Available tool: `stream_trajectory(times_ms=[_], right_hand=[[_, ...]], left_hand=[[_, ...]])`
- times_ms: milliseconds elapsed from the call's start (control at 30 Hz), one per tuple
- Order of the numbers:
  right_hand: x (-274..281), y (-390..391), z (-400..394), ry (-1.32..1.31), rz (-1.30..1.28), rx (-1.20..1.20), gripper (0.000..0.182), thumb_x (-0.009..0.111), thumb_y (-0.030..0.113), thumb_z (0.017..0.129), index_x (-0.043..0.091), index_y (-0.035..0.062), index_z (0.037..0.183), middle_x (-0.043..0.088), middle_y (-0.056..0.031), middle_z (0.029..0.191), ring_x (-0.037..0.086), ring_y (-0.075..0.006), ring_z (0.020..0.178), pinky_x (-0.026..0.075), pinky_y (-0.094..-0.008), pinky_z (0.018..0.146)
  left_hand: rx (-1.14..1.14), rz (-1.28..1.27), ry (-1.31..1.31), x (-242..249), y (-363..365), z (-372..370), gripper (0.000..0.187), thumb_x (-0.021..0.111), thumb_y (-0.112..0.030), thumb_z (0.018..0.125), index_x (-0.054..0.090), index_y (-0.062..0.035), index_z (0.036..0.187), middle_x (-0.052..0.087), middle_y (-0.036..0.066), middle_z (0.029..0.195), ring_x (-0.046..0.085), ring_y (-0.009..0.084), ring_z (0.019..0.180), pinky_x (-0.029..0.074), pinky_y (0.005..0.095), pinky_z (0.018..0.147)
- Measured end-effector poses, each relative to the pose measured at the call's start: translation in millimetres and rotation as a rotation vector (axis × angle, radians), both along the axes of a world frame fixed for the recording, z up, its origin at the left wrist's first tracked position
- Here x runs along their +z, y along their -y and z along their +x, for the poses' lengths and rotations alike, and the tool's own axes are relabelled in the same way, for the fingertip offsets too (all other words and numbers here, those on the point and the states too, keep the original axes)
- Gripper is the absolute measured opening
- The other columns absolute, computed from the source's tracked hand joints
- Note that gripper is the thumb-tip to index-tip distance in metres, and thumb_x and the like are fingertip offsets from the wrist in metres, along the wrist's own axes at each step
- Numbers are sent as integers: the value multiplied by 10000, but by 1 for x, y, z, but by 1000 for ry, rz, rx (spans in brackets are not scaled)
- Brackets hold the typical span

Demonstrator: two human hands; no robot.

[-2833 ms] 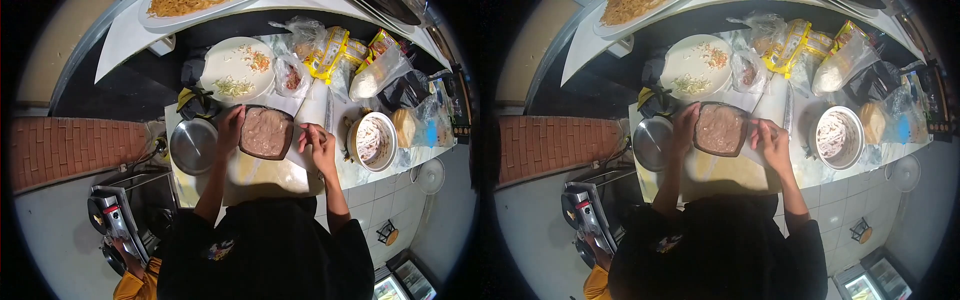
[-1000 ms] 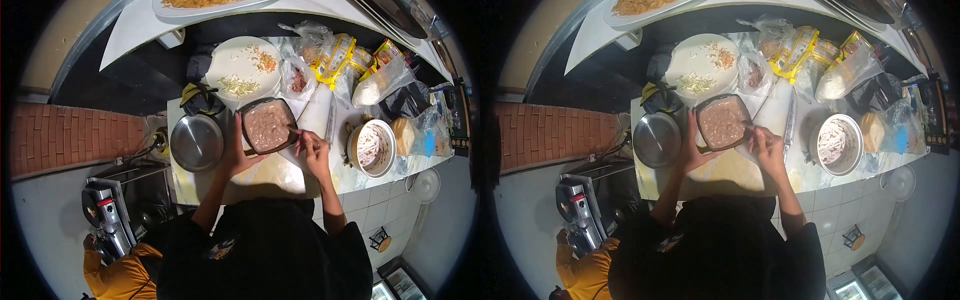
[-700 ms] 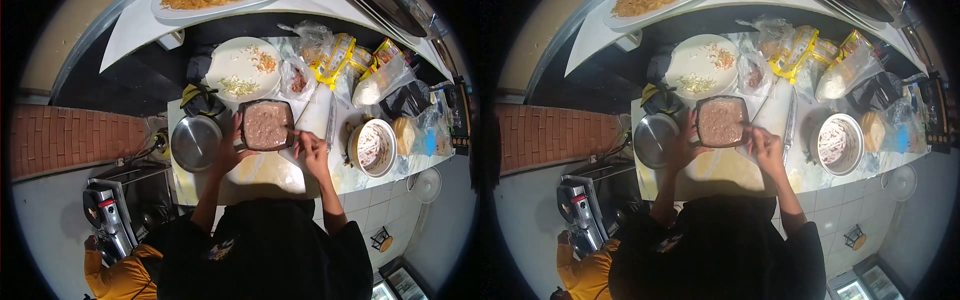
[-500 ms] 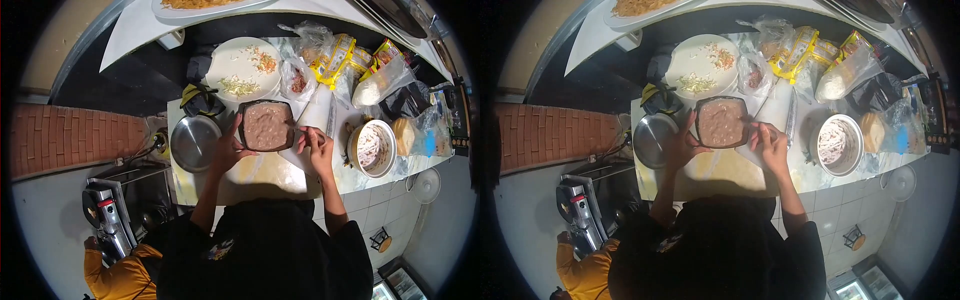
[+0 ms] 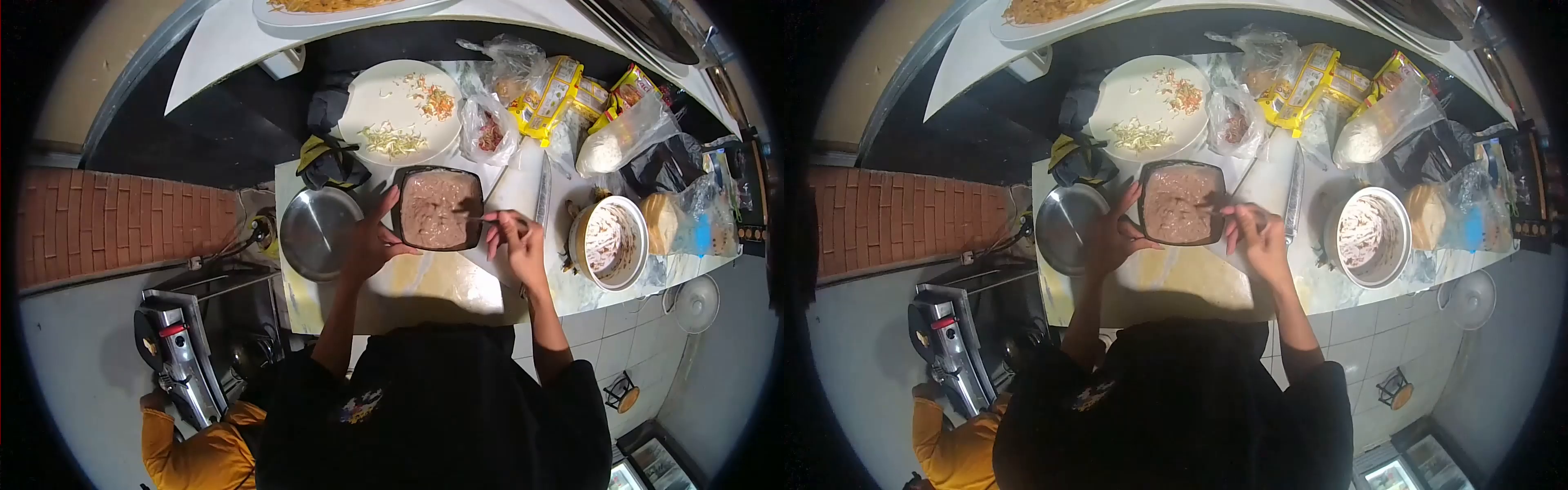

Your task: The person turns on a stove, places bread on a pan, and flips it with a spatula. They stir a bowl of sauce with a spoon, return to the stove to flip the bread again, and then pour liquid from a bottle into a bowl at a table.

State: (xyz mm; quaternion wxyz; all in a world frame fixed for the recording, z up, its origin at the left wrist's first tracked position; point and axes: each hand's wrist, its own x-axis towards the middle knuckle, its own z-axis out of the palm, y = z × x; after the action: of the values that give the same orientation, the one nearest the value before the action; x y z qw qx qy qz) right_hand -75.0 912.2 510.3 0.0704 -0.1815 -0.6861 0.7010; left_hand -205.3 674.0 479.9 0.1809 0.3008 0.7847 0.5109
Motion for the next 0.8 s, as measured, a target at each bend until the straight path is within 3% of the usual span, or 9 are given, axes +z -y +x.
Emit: stream_trajectory(times_ms=[67,133,233,300,333,400,467,600,800], right_hand=[[-4,2,-3,-68,16,-156,327,457,198,994,609,-90,1026,596,-93,690,563,-133,523,454,-256,527],[-11,3,3,-27,136,-64,337,453,203,995,603,-97,1034,596,-97,697,565,-137,530,460,-259,535],[-2,2,6,24,182,109,338,447,199,997,596,-99,1055,593,-94,714,567,-143,546,468,-262,551],[-1,1,6,-35,18,-53,312,451,181,995,604,-84,1057,592,-81,716,565,-137,547,463,-257,552],[-1,2,3,-48,73,-106,315,450,182,995,607,-86,1045,592,-82,708,566,-135,545,462,-260,548],[-7,2,4,-31,94,-62,331,454,201,994,616,-83,1042,586,-76,691,567,-134,540,455,-258,547],[-3,-2,4,42,79,66,350,463,227,992,625,-80,1040,574,-68,672,561,-131,531,448,-259,544],[2,-7,1,-2,-37,-47,328,458,194,993,628,-87,1012,580,-68,681,557,-131,528,439,-257,516],[-1,0,1,4,43,45,348,441,207,1000,621,-90,1016,586,-82,675,562,-132,531,455,-263,525]], left_hand=[[-5,-2,15,-4,0,-1,1090,889,-108,531,294,-103,1444,451,85,1405,631,118,604,509,236,579],[-9,-9,34,-4,1,2,1084,886,-95,539,292,-104,1445,424,93,1426,623,118,587,504,231,573],[49,1,12,-4,0,4,1045,884,-115,558,319,-107,1436,604,122,1221,609,113,561,491,236,556],[34,-98,28,-7,2,4,996,878,-155,581,352,-122,1426,687,98,823,601,105,555,474,242,538],[33,-97,30,-6,2,4,996,878,-155,581,352,-122,1426,687,98,823,601,105,555,474,242,538],[40,-172,-42,1,2,4,962,876,-197,591,383,-139,1415,564,43,540,563,92,522,449,247,515],[30,-160,-59,5,-1,2,957,873,-200,594,385,-143,1415,557,39,548,535,92,507,441,249,508],[1,-204,-44,12,1,0,923,865,-215,600,414,-173,1404,522,19,550,465,90,481,417,256,496],[10,-243,35,3,3,-12,820,862,-229,603,507,-216,1342,494,-3,544,444,64,511,405,244,512]])
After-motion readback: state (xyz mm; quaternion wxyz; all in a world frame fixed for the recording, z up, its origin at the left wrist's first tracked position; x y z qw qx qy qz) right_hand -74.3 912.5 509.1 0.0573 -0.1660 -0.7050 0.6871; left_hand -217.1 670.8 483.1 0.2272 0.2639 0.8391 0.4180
